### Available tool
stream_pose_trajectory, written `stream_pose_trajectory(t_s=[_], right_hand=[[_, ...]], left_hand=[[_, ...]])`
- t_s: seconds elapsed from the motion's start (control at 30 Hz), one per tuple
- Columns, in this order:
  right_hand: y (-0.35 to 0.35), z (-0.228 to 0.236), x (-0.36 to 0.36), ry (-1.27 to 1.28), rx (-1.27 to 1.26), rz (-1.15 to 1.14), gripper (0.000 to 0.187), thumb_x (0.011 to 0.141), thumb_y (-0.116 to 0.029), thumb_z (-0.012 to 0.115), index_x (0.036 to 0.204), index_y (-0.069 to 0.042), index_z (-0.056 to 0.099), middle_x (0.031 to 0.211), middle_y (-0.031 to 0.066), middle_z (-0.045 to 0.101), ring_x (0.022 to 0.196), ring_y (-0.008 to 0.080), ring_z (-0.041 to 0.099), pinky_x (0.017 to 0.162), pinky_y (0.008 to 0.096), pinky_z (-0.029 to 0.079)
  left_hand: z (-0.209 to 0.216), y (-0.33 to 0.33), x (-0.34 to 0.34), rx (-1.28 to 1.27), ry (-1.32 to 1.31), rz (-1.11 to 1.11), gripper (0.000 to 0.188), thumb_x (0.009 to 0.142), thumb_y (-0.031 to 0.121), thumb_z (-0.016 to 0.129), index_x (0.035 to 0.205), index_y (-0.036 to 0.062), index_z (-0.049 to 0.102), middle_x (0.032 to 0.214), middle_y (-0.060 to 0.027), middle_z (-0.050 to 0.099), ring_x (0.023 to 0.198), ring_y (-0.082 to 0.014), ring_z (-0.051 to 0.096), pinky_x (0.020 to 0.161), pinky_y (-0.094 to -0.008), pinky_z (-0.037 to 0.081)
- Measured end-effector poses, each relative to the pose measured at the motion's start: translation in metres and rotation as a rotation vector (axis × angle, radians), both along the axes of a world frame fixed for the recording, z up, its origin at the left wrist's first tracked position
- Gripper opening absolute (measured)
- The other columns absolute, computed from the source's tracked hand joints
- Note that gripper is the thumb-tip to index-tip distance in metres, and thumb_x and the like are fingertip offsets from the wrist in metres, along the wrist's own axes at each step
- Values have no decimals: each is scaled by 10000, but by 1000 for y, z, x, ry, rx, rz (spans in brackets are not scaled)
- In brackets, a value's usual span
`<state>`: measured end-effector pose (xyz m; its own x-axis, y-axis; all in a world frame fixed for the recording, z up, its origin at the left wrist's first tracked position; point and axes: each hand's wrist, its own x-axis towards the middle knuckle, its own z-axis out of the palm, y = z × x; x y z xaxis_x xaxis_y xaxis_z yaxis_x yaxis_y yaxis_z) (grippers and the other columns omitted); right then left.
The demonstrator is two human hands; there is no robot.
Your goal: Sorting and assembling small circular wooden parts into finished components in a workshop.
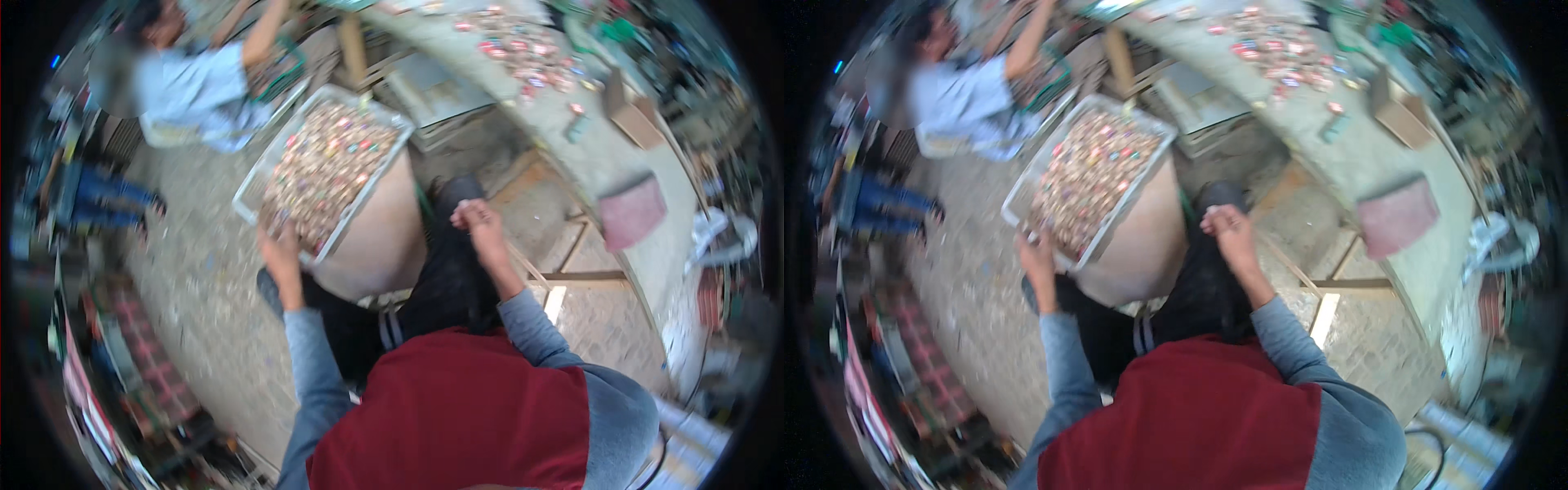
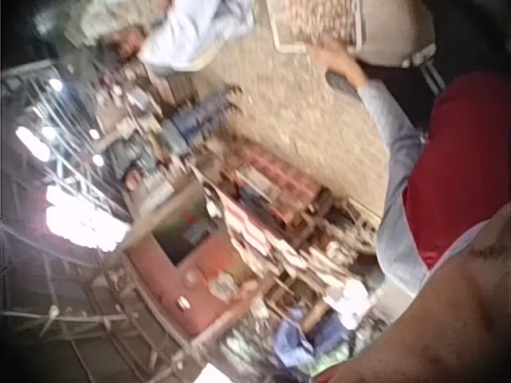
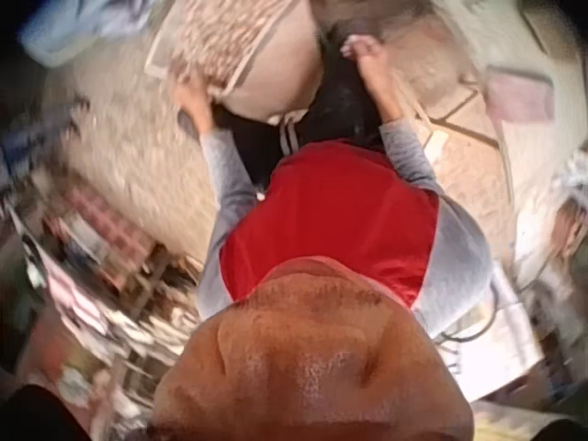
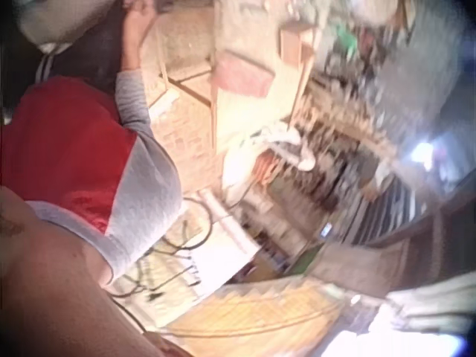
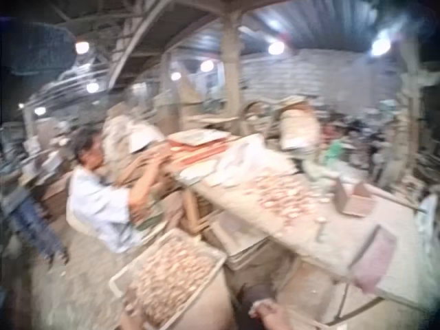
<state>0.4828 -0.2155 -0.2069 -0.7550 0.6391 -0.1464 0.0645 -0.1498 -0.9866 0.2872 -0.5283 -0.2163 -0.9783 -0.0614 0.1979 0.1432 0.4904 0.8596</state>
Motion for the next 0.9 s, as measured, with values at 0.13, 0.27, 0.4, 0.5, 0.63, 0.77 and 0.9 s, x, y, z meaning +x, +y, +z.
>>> stream_pose_trajectory(t_s=[0.13,0.27,0.4,0.5,0.63,0.77,0.9], right_hand=[[-2,9,8,-44,150,-55,231,950,-165,637,767,-44,564,716,-1,598,680,62,537,658,228,446],[15,52,10,146,79,-75,174,941,-126,644,822,-17,581,751,12,613,706,77,568,685,239,475],[53,102,6,237,219,-114,195,978,-158,595,910,20,636,788,30,645,733,87,592,684,247,485],[85,138,-1,229,390,-194,246,988,-194,572,905,24,648,764,52,639,715,76,581,666,244,477],[124,175,-23,-5,701,-305,193,957,-144,566,929,21,663,826,127,668,731,155,635,680,301,493],[151,168,-39,-121,1165,-268,228,879,-114,580,1074,-43,675,921,181,640,871,318,643,762,419,502],[147,153,-46,-256,1253,-138,307,867,-178,603,1158,-100,662,963,164,592,932,346,611,801,450,503]], left_hand=[[-10,-8,25,-30,5,-34,339,897,163,666,1165,-33,604,929,-176,667,823,-249,654,719,-371,520],[-38,2,69,-132,-131,-277,301,947,189,591,775,-55,626,591,-133,584,551,-120,525,547,-346,453],[-56,15,120,-27,-356,-492,313,970,195,535,864,-53,696,660,-115,636,616,-135,598,574,-315,473],[-57,36,150,-19,-169,-552,252,947,163,564,1045,-36,683,874,-222,705,781,-285,713,669,-370,532],[-41,49,159,-116,-325,-619,263,937,161,582,1100,-26,669,955,-251,698,873,-333,718,701,-377,542],[-29,49,154,-124,-320,-597,269,946,163,586,1075,-59,666,728,-157,670,677,-170,639,634,-317,498],[-38,33,145,-123,-338,-553,270,943,153,595,1116,-42,666,737,-126,675,679,-134,631,612,-285,488]])
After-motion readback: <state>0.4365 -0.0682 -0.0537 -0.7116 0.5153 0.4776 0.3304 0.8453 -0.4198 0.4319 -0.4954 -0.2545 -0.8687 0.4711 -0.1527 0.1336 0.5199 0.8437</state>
